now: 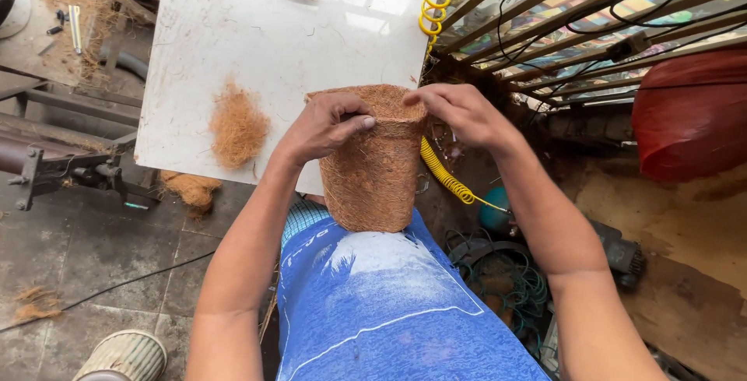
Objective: The person shapes a cylindrical coco fiber pot by hand, repeatedly folding and pressing the rim. They use a hair dryer to apply heat to the rim, then continue folding and pressing the edges to form a smooth, rounded shape.
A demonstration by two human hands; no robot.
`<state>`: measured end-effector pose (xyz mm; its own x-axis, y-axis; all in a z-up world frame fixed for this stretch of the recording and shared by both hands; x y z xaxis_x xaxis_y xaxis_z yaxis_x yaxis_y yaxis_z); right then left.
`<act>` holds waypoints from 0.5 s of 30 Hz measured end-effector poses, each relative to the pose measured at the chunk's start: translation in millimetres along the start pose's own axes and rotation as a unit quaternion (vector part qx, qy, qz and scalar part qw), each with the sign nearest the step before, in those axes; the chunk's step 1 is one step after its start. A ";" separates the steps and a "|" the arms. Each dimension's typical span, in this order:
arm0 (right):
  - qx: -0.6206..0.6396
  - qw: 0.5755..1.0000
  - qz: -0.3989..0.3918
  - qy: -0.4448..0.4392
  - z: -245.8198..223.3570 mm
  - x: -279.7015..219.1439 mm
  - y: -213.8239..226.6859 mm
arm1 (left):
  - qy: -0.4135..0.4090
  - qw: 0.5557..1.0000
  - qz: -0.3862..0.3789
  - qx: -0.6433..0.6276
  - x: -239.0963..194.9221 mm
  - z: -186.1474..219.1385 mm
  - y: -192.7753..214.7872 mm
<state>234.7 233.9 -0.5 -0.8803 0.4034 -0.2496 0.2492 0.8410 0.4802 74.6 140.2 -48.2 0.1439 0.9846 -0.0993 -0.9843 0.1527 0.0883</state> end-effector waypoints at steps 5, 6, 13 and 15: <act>0.100 0.972 -0.174 -0.121 85.3 16.0 -22.8 | -0.003 1.000 -0.006 0.001 8.3 -0.5 -3.9; 0.042 0.981 -0.168 -0.090 67.6 16.5 -21.9 | -0.006 1.000 -0.002 0.006 6.8 0.2 -3.4; -0.238 0.965 -0.061 0.097 17.3 4.6 -27.6 | -0.004 1.000 0.012 0.005 2.9 1.7 -0.4; -0.113 0.990 -0.078 0.021 13.5 16.1 -14.0 | -0.003 1.000 0.010 0.003 5.8 1.4 0.5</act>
<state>222.5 233.5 -22.7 -0.9183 0.2552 -0.3026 0.0162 0.7880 0.6154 75.1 146.1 -47.4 0.1244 0.9881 -0.0909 -0.9864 0.1331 0.0961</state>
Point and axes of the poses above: each hand's wrist, its own x-axis towards the middle knuckle, its own y-axis out of the back of the hand, z = x × y, the point moved 7 cm from there along x, towards the middle knuckle, and after that the axes turned 3 degrees about -z, right-handed, at the moved point
